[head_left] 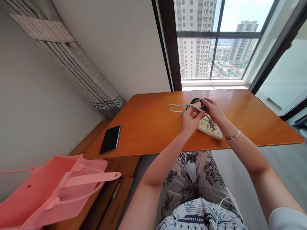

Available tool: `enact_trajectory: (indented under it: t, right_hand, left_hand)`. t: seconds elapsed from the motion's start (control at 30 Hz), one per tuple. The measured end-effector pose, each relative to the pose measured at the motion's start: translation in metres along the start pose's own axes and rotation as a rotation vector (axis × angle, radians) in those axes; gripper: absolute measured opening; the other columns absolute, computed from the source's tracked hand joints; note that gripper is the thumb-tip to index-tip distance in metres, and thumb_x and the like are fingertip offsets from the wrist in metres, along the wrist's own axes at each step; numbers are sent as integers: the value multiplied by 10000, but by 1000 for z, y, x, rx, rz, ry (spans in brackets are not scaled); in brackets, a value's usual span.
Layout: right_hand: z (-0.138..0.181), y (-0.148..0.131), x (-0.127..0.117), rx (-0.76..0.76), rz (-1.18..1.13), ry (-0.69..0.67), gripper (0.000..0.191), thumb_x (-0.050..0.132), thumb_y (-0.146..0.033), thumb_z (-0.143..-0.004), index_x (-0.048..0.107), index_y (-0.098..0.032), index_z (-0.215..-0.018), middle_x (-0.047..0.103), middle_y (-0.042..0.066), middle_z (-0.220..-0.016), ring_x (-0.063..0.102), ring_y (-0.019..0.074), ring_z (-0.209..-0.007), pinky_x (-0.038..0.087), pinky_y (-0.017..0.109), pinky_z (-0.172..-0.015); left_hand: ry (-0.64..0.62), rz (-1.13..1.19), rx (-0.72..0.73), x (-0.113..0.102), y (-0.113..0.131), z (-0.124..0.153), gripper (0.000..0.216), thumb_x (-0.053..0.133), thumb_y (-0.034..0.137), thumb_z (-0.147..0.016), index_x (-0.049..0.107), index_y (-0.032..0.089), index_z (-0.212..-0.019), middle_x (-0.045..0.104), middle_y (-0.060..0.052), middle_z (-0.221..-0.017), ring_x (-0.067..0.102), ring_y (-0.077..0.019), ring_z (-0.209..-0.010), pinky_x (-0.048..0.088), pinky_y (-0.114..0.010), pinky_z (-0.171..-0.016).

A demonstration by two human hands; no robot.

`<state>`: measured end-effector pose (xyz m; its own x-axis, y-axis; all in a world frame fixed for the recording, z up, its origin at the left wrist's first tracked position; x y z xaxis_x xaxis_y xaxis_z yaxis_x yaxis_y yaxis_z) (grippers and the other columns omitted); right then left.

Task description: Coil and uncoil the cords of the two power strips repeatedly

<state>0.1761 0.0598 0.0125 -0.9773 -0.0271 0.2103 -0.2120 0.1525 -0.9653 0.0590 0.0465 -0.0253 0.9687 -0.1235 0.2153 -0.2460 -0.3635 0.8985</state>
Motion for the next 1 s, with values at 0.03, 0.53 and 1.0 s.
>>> enact_trajectory:
  t: [0.03,0.53,1.0]
  right_hand:
    - [0,1,0,-6,7,3,415,776,-527,-674,537,-195,-749,510,-47,-638,514,84,-532,425,216,-495]
    - [6,2,6,-276,322,150,486,583,-697,-792,493,-222,-747,500,-25,-671,516,105,-580,435,238,-531]
    - [19,0,17,-320,131,275,470,506,-703,-865,516,-233,-868,516,3,-769,543,105,-629,491,249,-597]
  left_hand:
    - [7,-19,27,1,-2,1,355,829,449,-675,640,198,-841,729,-37,-824,725,-182,-669,596,-309,-635]
    - [78,-423,406,3,-22,21,141,700,343,-808,753,219,-765,700,-81,-960,607,-152,-707,506,-302,-633]
    - [304,-633,422,0,-21,22,84,779,289,-764,751,263,-839,604,-47,-849,596,-232,-902,460,-445,-926]
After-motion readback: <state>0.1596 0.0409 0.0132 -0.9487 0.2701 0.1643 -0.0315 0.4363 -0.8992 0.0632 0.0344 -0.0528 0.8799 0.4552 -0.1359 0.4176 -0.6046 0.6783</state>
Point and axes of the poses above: each hand's wrist, its own z-axis away from the middle knuckle, its own x-axis out of the palm, y = z × x, the point moved 1 cm from there along -z, towards the middle knuckle
